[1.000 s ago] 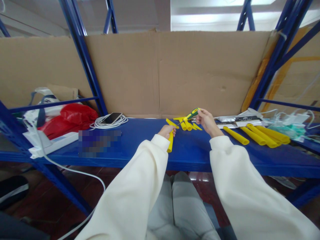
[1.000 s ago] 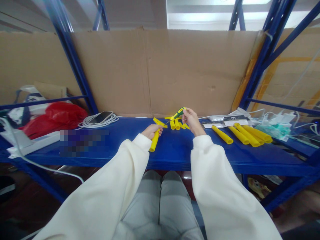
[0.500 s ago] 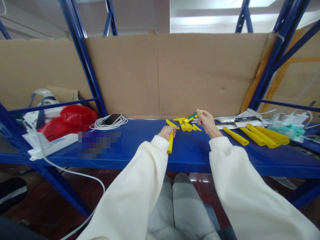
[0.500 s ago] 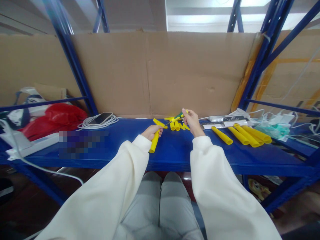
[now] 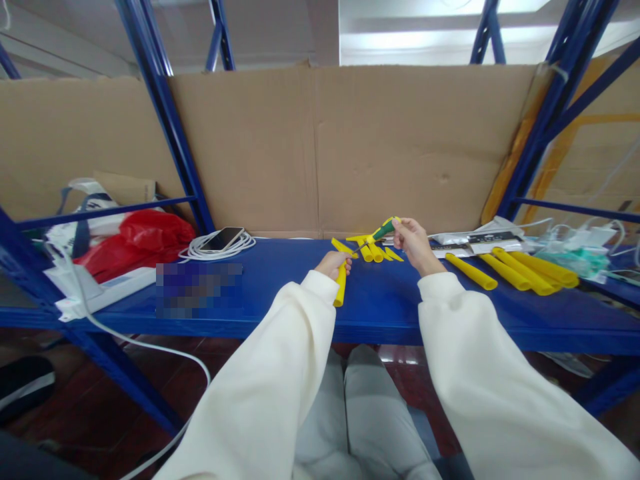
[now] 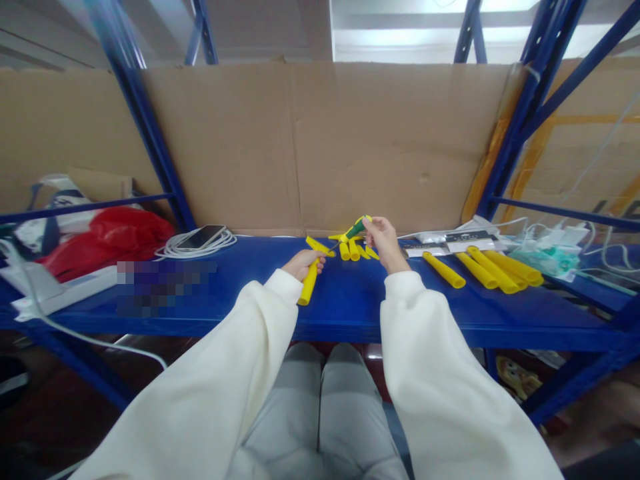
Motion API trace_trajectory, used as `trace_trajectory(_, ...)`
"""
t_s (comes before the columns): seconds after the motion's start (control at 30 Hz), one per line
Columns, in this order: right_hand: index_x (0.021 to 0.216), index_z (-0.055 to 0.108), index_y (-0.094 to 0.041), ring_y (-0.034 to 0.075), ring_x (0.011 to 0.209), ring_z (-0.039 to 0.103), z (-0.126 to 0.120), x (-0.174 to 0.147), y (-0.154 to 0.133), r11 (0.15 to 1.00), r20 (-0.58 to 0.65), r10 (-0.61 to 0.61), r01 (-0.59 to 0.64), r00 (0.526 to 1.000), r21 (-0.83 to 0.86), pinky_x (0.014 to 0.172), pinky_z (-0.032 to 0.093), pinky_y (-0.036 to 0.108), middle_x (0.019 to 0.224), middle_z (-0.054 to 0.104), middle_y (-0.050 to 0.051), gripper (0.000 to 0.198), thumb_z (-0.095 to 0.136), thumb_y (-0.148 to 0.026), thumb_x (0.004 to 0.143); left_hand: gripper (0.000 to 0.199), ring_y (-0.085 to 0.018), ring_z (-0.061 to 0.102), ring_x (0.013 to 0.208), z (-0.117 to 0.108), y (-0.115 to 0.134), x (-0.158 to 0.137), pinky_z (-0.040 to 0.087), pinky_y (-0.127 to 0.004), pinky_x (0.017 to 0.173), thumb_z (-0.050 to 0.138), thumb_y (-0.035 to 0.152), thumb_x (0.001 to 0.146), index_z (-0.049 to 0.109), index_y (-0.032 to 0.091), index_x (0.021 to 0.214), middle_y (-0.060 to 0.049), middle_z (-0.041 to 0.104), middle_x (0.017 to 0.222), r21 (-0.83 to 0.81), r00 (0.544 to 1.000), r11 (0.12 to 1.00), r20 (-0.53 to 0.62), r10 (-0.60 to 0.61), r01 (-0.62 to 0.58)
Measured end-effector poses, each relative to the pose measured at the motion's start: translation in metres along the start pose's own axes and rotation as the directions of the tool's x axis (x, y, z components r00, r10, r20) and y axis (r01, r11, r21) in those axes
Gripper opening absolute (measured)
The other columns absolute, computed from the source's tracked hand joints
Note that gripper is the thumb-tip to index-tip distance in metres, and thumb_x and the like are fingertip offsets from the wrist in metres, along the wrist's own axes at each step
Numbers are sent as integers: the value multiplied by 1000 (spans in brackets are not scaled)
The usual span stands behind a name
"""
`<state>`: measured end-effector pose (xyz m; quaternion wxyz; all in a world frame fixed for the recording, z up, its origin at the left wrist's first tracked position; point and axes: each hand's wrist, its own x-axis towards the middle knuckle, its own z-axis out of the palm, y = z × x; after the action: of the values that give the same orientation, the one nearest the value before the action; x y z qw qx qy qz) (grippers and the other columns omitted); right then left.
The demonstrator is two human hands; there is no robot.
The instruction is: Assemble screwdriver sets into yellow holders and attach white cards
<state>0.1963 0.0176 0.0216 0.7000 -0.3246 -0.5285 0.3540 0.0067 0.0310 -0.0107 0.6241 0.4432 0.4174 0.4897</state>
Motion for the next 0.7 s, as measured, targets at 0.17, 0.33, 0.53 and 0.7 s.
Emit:
trace_trajectory(0.17,76,45,-24,5,34,38,-1,1,0,1000,-33,21,-21,999,12,33,27,18,44,44,-12,52,85,-50,58,23,-14,60,74,2,3,-2,51,-27,67,63,30,91,63,9,100,-7,64,83,23,996,996,-39,-80,81)
trace_trajectory(0.33,83,52,-23,6,33,36,0,0,-1,999,-29,-1,0,1000,-35,33,26,18,42,42,-13,47,83,-51,61,37,-20,63,100,3,4,-3,55,-39,84,61,36,92,59,13,122,-12,61,120,39,990,991,-72,-124,127)
trace_trajectory(0.53,75,51,-22,5,32,34,1,-1,-1,997,-38,-16,13,999,-79,33,26,18,39,41,-12,51,83,-58,58,33,-17,64,90,3,5,-5,57,-34,76,61,34,93,60,12,117,-10,63,111,52,986,987,-89,-144,149)
trace_trajectory(0.7,72,49,-22,5,32,35,1,-2,-2,995,-64,-7,1,998,-99,33,26,17,38,43,-11,56,83,-62,54,24,-9,58,65,3,5,-3,51,-23,58,60,33,93,62,11,103,-4,63,85,52,987,988,-85,-139,144)
